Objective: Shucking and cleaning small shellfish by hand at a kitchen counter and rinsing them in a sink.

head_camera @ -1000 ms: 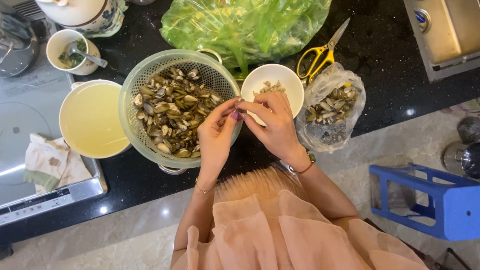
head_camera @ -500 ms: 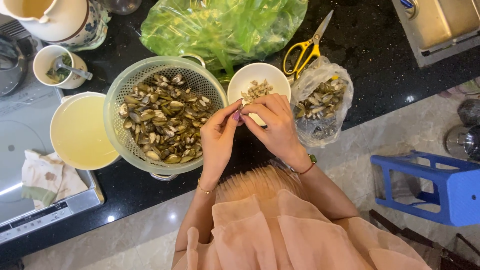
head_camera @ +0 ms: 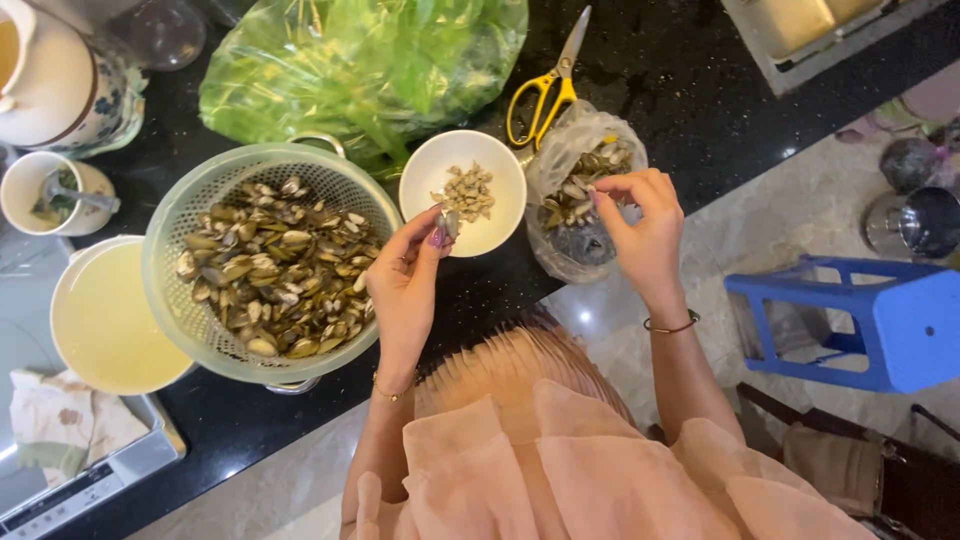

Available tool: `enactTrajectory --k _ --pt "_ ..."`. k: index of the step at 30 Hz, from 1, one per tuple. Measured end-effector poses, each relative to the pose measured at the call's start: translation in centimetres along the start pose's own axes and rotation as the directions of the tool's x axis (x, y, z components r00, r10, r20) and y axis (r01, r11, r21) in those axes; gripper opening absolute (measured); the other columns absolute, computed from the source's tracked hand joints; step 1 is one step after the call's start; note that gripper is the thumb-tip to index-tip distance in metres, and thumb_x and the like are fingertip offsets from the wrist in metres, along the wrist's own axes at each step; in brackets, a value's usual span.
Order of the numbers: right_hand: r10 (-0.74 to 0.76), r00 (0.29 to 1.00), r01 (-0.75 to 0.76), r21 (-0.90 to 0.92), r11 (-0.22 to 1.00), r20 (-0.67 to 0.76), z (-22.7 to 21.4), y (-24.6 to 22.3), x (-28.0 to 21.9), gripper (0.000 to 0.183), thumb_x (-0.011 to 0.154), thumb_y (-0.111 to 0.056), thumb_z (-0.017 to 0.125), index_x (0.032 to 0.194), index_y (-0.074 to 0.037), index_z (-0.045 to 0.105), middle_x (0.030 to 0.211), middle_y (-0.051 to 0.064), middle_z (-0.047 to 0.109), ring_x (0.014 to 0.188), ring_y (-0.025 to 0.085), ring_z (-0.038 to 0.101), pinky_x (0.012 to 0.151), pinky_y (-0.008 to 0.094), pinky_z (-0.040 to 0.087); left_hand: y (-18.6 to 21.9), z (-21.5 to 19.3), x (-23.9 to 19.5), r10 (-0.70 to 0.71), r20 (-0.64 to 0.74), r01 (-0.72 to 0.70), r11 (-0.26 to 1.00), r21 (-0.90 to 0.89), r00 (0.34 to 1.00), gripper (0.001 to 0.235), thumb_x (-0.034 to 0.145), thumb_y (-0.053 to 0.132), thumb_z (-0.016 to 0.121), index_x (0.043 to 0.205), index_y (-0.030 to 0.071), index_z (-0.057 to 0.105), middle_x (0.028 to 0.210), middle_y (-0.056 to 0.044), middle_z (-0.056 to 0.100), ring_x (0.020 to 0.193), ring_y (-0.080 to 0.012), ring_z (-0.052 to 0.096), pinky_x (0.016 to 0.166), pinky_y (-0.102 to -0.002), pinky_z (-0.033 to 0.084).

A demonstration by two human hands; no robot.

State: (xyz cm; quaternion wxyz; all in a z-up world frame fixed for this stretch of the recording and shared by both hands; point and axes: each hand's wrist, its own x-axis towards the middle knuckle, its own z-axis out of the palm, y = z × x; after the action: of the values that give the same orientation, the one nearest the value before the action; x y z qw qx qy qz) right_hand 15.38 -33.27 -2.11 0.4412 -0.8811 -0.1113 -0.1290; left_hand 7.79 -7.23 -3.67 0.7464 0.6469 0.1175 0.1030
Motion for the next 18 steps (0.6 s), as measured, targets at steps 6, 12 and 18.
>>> enactTrajectory --k 6,12,18 --pt "-0.03 0.999 0.028 0.073 0.997 0.027 2.1 0.8 -0.5 0.01 0.094 -0.006 0.076 0.103 -0.004 0.074 0.1 0.008 0.068 0.092 0.018 0.063 0.083 0.031 0.051 0.4 0.3 0.2 0.025 0.01 -0.026 0.999 0.028 1.0 0.031 0.106 0.006 0.059 0.134 -0.005 0.063 0.12 -0.012 0.072 0.106 -0.0148 0.07 0.098 -0.03 0.058" --pt "-0.143 0.975 0.118 0.148 0.982 0.168 5.2 -3.0 1.3 0.021 0.097 -0.009 0.071 0.117 -0.005 0.074 0.101 0.009 0.069 0.091 0.021 0.062 0.085 0.033 0.05 0.1 0.2 -0.2 0.023 -0.011 -0.023 0.999 0.027 1.0 0.03 0.107 0.007 0.058 0.134 -0.005 0.063 0.122 -0.012 0.071 0.108 -0.0144 0.069 0.099 -0.03 0.059" --pt "-0.159 0.923 0.054 0.291 0.955 0.35 5.3 -4.6 0.4 0.021 0.096 -0.01 0.07 0.116 -0.005 0.074 0.096 0.007 0.07 0.086 0.019 0.063 0.081 0.032 0.05 0.0 1.2 -1.1 -0.031 0.053 0.025 0.994 0.111 0.998 0.031 0.104 0.004 0.062 0.134 -0.003 0.065 0.115 -0.012 0.074 0.103 -0.0134 0.071 0.093 -0.028 0.059"
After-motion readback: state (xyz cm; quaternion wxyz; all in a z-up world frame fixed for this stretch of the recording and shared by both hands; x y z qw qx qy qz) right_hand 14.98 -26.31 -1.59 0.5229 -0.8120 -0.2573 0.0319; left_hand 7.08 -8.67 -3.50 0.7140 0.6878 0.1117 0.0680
